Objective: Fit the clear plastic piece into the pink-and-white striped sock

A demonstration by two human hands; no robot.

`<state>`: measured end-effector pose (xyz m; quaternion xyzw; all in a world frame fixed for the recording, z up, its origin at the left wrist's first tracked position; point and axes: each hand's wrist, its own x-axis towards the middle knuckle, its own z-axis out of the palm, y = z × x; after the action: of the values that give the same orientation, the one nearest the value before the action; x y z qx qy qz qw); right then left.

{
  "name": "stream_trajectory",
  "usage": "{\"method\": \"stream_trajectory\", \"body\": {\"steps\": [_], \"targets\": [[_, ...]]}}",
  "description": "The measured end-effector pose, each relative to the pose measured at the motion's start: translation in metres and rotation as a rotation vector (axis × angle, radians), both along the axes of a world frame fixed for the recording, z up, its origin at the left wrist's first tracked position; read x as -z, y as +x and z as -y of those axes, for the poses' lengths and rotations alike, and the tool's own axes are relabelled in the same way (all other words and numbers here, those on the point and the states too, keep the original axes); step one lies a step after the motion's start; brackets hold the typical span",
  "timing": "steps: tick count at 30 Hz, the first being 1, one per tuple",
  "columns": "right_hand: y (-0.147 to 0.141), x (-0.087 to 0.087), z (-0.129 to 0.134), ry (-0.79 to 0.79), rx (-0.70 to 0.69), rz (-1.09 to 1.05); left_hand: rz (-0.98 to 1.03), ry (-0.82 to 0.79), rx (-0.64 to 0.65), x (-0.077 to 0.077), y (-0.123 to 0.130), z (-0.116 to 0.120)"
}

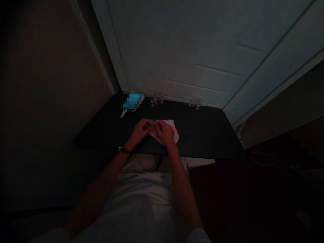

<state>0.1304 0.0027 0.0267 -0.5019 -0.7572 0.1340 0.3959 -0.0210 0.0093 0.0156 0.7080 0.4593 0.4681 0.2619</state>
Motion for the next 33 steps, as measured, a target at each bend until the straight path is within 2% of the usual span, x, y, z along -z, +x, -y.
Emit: {"method": "stream_trajectory", "body": {"steps": [8, 21, 33], "targets": [[0.0006, -0.0020, -0.0004, -0.042, -0.022, -0.006, -0.013, 0.010, -0.011, -0.0019, 0.0000, 0.0016], [0.0012, -0.0028, 0.0001, 0.011, -0.044, -0.019, -0.030, 0.006, -0.022, -0.0014, 0.0016, 0.0002], [-0.0002, -0.0018, 0.0002, -0.039, -0.015, -0.003, -0.041, 0.011, -0.006, 0.0002, 0.0006, 0.0000]]}}
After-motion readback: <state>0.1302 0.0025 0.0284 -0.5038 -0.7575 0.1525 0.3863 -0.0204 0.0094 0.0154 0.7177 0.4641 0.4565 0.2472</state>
